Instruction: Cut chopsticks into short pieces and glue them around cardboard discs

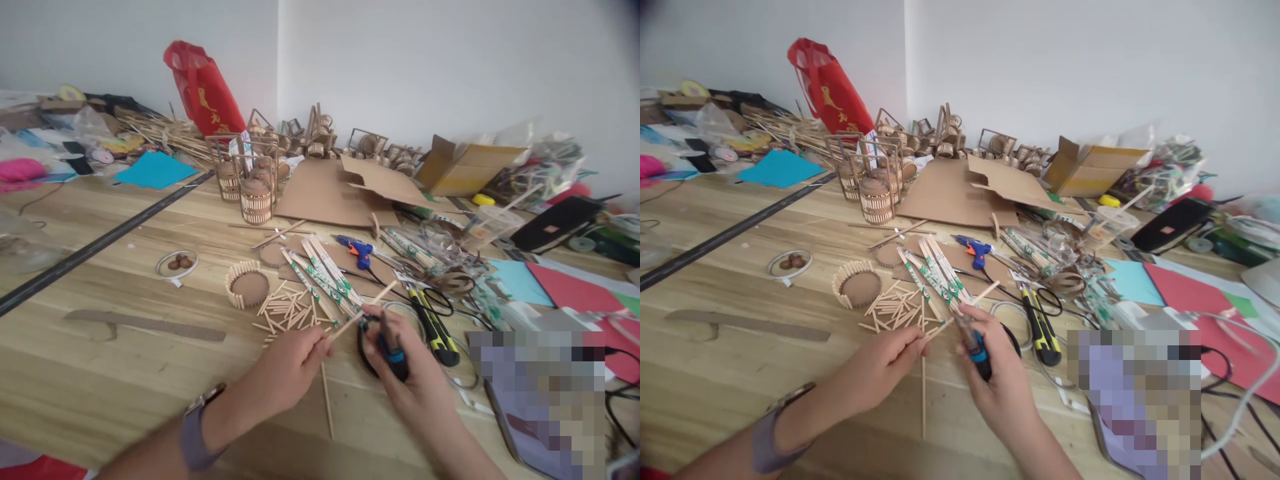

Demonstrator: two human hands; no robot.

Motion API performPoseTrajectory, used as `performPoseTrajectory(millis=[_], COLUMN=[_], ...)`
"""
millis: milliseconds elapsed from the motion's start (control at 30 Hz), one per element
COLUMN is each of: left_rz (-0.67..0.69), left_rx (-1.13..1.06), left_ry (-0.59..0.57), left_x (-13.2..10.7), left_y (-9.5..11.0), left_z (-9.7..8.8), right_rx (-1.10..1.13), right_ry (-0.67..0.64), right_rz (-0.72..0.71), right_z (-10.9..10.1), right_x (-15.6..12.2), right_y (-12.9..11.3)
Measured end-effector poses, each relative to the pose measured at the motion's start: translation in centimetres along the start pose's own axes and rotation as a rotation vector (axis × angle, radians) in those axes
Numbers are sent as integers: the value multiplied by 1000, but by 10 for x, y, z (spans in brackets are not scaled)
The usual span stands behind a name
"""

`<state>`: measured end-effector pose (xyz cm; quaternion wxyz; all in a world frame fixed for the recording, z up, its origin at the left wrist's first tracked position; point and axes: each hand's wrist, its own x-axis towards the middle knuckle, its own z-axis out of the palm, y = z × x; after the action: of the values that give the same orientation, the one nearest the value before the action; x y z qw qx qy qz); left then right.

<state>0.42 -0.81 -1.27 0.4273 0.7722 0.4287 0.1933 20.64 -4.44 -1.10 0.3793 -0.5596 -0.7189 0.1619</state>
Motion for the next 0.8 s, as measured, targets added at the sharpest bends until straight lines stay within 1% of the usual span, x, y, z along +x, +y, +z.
performPoseTrajectory(millis=[67,100,167,233,333,400,500,633,733,800], left_rz=[50,70,112,133,108,86,97,102,91,93], left_rx=[70,87,122,173,278,351,458,609,687,713], left_ry=[-17,-25,-20,0,22,22,19,-5,-54,-61], left_x=[-2,-2,-2,-1,0,-1,-2,-3,-3,-3], left_y=[0,0,-1,-1,-1,-1,-1,5,12,14], left_z=[5,7,11,14,17,19,21,20,17,17], right_rx=[-35,-58,-123,-194,-264,-298,-355,-415,-436,-451], right_ry=[-35,-60,-87,-80,-59,-72,-111,-146,-139,-126], right_rz=[-81,-99,-97,-95,-111,-97,-38,20,24,13], right_z=[6,9,15,20,24,26,28,31,33,34], right_x=[-2,-3,-5,-6,-8,-9,-11,-14,-14,-15], right_y=[2,3,5,7,8,8,7,6,6,7])
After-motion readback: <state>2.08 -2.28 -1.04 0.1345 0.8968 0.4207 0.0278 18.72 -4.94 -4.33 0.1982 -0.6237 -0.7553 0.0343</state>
